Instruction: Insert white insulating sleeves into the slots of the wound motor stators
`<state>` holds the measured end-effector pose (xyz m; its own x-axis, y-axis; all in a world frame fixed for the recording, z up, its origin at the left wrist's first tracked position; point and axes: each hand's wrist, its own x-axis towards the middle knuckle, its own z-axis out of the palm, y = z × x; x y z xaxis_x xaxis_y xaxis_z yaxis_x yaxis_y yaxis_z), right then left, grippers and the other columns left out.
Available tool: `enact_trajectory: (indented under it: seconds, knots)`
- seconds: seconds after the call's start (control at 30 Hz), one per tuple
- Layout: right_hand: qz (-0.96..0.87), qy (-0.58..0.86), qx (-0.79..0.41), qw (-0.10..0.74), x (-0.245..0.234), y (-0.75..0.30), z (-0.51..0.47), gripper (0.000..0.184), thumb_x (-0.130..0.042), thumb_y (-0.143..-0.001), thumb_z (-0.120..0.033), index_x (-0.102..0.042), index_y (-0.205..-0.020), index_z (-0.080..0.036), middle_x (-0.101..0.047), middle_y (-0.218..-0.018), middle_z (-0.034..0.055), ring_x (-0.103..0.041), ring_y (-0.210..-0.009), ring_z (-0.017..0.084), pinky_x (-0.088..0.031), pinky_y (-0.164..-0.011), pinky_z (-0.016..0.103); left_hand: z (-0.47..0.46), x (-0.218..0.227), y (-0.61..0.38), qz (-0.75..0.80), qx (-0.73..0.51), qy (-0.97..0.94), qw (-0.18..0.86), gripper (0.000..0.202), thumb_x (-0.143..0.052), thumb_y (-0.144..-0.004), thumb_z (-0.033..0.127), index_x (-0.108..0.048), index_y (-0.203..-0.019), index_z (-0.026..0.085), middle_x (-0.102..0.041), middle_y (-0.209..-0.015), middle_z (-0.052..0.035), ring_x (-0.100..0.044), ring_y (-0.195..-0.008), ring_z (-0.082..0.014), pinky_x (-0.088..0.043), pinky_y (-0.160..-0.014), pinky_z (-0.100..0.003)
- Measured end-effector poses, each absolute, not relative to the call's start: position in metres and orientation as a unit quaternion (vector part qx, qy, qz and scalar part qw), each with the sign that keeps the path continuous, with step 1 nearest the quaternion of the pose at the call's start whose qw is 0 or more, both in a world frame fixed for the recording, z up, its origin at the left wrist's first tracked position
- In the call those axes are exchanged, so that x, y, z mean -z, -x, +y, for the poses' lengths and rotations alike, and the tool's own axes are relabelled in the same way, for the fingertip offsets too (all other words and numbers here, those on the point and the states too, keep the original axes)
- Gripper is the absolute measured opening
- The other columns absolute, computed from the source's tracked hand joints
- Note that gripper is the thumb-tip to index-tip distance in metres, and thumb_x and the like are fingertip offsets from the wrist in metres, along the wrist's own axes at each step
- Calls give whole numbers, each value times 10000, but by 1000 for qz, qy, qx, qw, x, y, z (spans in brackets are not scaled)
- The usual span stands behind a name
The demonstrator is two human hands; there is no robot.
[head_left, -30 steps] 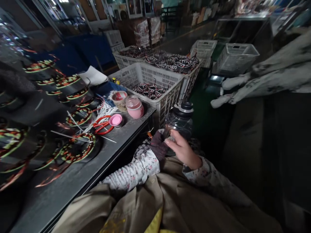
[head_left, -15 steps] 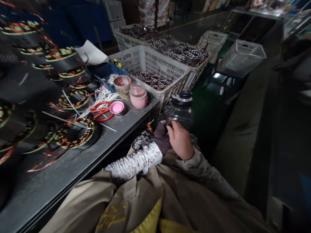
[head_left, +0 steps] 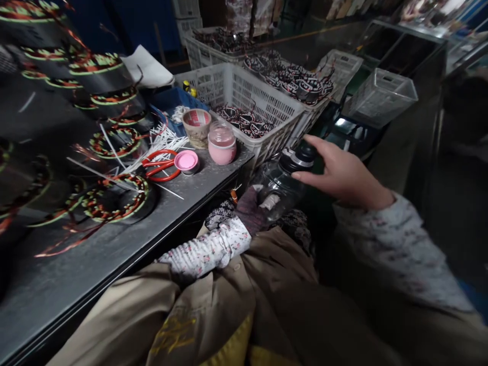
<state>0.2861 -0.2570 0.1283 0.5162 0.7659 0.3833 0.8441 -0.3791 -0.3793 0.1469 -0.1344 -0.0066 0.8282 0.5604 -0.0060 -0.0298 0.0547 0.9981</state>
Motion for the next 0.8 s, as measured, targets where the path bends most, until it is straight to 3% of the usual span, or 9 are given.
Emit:
enact_trajectory:
  seconds: [0.07,0.17,0.37,0.47,0.6,0.73,0.8]
  knots:
    - [-498,830,-26,248,-138,-302,-248,672,-823,-683,-568,-663,-1230,-212,-726,-1093,74,-685,-1028,300,-529,-972,468,-130,8,-147,206,-224,-651,695,281,-754,-789,348,-600,-970,198,-700,-878,11,-652,-802,-144,-547,-760,-285]
    - [-501,829,-74,236,-150,-306,-238,586,-873,-627,-512,-696,-1100,-216,-719,-939,24,-686,-899,258,-536,-900,424,-126,11,-147,208,-244,-663,677,310,-782,-760,387,-603,-937,206,-692,-851,16,-638,-779,-145,-527,-724,-276]
    - [-524,791,-51,314,-171,-303,-251,539,-886,-653,-406,-654,-1110,-242,-685,-1181,65,-633,-1046,253,-516,-946,401,-118,10,-141,209,-249,-661,676,321,-800,-752,410,-606,-910,210,-682,-823,19,-618,-748,-138,-507,-698,-269]
    - [-488,818,-58,300,-169,-304,-258,504,-920,-634,-403,-671,-1059,-294,-704,-1070,58,-627,-927,262,-532,-881,442,-116,5,-138,193,-258,-656,682,302,-798,-741,379,-598,-890,210,-687,-813,28,-624,-755,-138,-515,-707,-266]
    - [-460,851,-63,245,-165,-295,-255,528,-944,-588,-396,-685,-1024,-250,-714,-1008,64,-635,-867,256,-520,-843,459,-120,-3,-134,183,-247,-637,706,314,-804,-737,355,-600,-915,197,-686,-835,9,-618,-766,-138,-525,-715,-269]
    - [-478,848,-54,220,-168,-291,-249,552,-933,-574,-380,-688,-1037,-203,-724,-990,51,-655,-881,250,-502,-795,419,-125,-10,-133,171,-230,-611,738,315,-798,-740,352,-580,-896,187,-667,-828,-10,-598,-755,-139,-513,-692,-271]
    - [-501,838,-48,210,-168,-294,-247,542,-933,-563,-449,-688,-984,-212,-709,-896,22,-633,-802,223,-478,-714,371,-127,-12,-133,167,-224,-600,750,311,-792,-740,347,-570,-888,188,-659,-812,-13,-592,-740,-141,-508,-677,-276]
